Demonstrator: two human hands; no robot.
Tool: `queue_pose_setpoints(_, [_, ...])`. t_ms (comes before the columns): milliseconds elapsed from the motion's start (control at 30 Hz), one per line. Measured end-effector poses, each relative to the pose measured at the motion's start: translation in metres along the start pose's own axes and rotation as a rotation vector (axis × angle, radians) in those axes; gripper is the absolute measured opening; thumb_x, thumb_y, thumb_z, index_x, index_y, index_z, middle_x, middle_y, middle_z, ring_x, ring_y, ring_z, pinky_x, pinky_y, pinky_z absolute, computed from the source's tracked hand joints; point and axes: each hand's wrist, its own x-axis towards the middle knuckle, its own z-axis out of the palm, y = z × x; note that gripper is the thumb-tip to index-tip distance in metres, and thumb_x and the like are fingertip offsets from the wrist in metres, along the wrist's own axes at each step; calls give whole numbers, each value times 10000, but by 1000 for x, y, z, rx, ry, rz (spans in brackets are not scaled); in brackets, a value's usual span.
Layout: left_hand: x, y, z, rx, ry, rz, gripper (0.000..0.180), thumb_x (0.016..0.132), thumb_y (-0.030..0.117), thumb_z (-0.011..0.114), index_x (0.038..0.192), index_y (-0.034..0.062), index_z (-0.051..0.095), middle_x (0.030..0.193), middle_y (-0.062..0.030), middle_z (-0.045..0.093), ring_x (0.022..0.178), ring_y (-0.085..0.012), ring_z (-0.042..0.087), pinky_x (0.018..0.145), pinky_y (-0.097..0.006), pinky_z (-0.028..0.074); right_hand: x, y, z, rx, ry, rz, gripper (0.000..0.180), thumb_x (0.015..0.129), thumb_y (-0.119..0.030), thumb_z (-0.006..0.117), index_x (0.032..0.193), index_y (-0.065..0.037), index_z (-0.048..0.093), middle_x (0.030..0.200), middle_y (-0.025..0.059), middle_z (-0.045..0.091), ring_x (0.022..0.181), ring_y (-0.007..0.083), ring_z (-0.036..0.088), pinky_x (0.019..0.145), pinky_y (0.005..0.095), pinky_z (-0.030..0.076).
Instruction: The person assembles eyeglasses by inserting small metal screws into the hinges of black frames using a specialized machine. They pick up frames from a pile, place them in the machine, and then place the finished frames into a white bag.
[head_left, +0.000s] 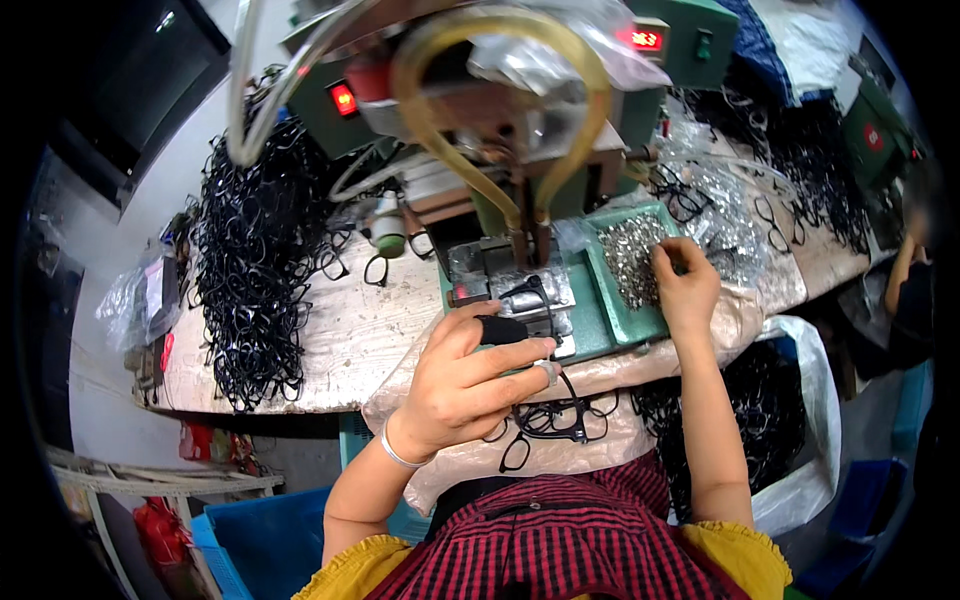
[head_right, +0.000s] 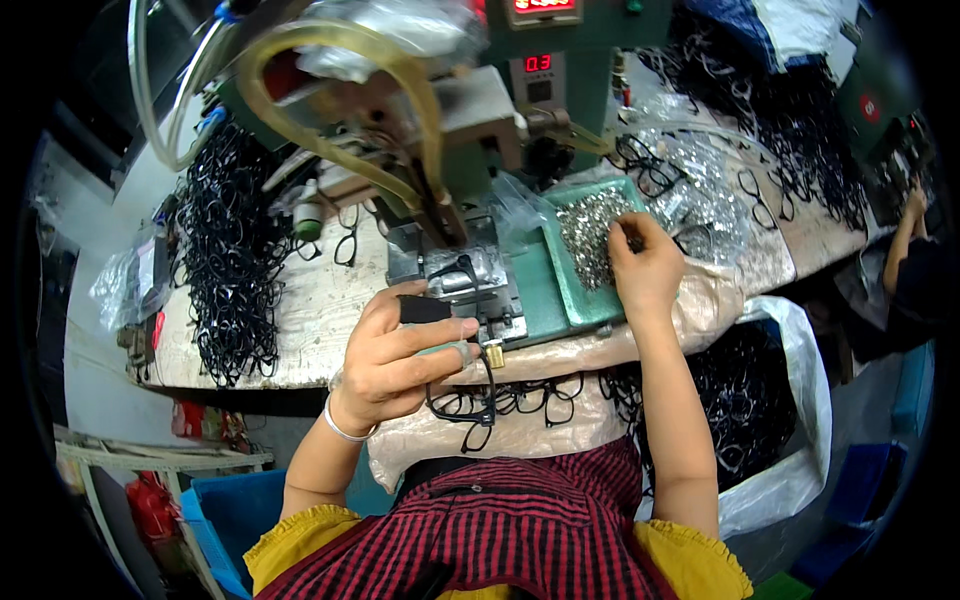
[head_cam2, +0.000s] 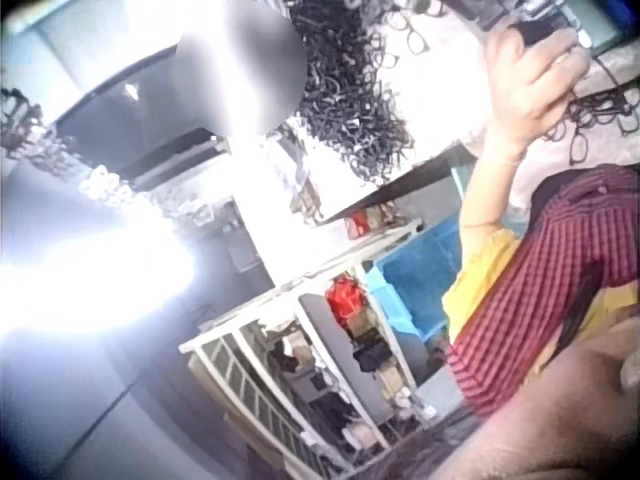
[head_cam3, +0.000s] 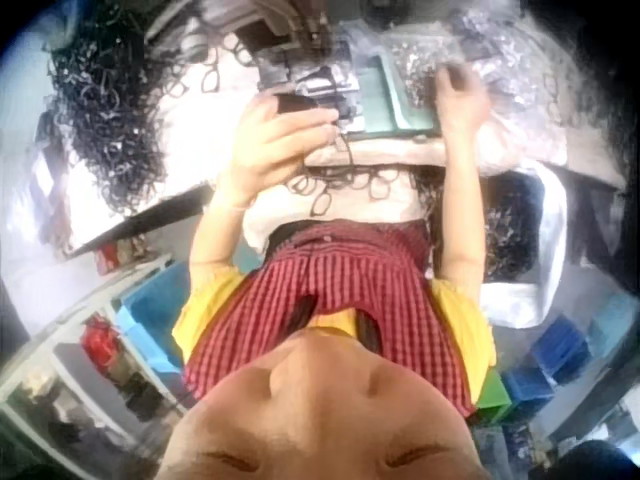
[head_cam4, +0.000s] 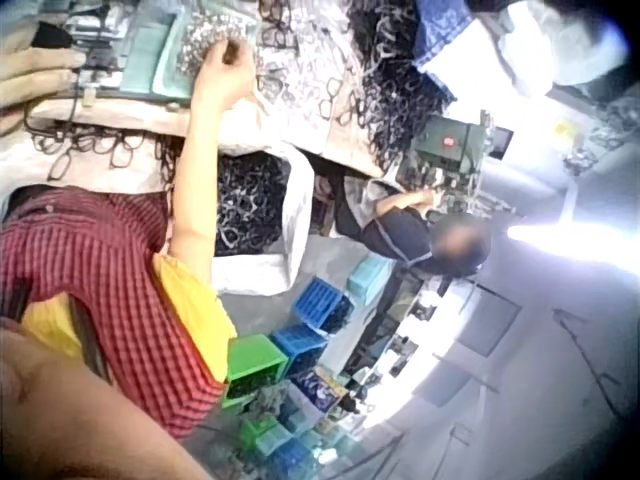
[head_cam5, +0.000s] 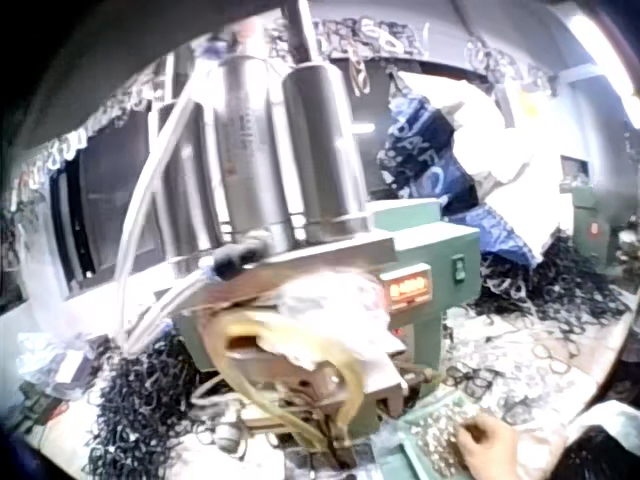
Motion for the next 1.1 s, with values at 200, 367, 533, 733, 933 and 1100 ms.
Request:
queue_pose_setpoints(200, [-11,1,6,-34,77,-21,287,747,100,727,1033,113,719,1164,-42,702,885,-253,643,997,-506,471,-2,6,-2,-32,-53,-61,124,834,-42,662,954,-12,666,880,94,696,829,183,655,770,292,501])
queue_pose_setpoints(367, [-70,-18,10,395,521,-327,238,794,20,691,1025,75,696,1129,-100,695,1054,-331,633,1012,-450,446,-23,20,-21,330,8,142,194,931,-36,615,1109,-8,687,1060,60,687,958,123,621,875,257,485])
queue_pose_setpoints(533, [-90,-189,-34,735,237,-456,318,745,-50,617,1046,42,668,955,-163,681,917,-367,597,837,-402,474,-16,19,10,601,-26,262,184,936,-35,615,1112,-16,666,1001,19,666,916,90,592,849,235,471])
queue_pose_setpoints(733, [-118,-249,-14,777,-431,-689,390,729,1,605,1112,67,638,812,-110,631,894,-298,608,819,-403,488,-25,-9,10,303,-58,116,143,910,-40,649,1044,-10,687,953,15,678,897,82,602,872,216,448])
queue_pose_setpoints(933, [-105,-246,-62,902,4,-1167,325,850,150,593,1161,56,584,1114,-209,565,881,-408,653,725,-489,545,-22,-10,-9,55,-167,-28,143,882,-33,657,1012,15,690,933,54,687,863,116,615,803,255,482])
queue_pose_setpoints(1100, [-147,-293,-22,935,56,-1298,187,894,246,582,998,145,699,1097,-202,586,924,-387,659,740,-469,546,-15,-13,11,19,-149,-17,117,859,-43,677,966,2,699,912,76,710,867,163,646,851,280,484])
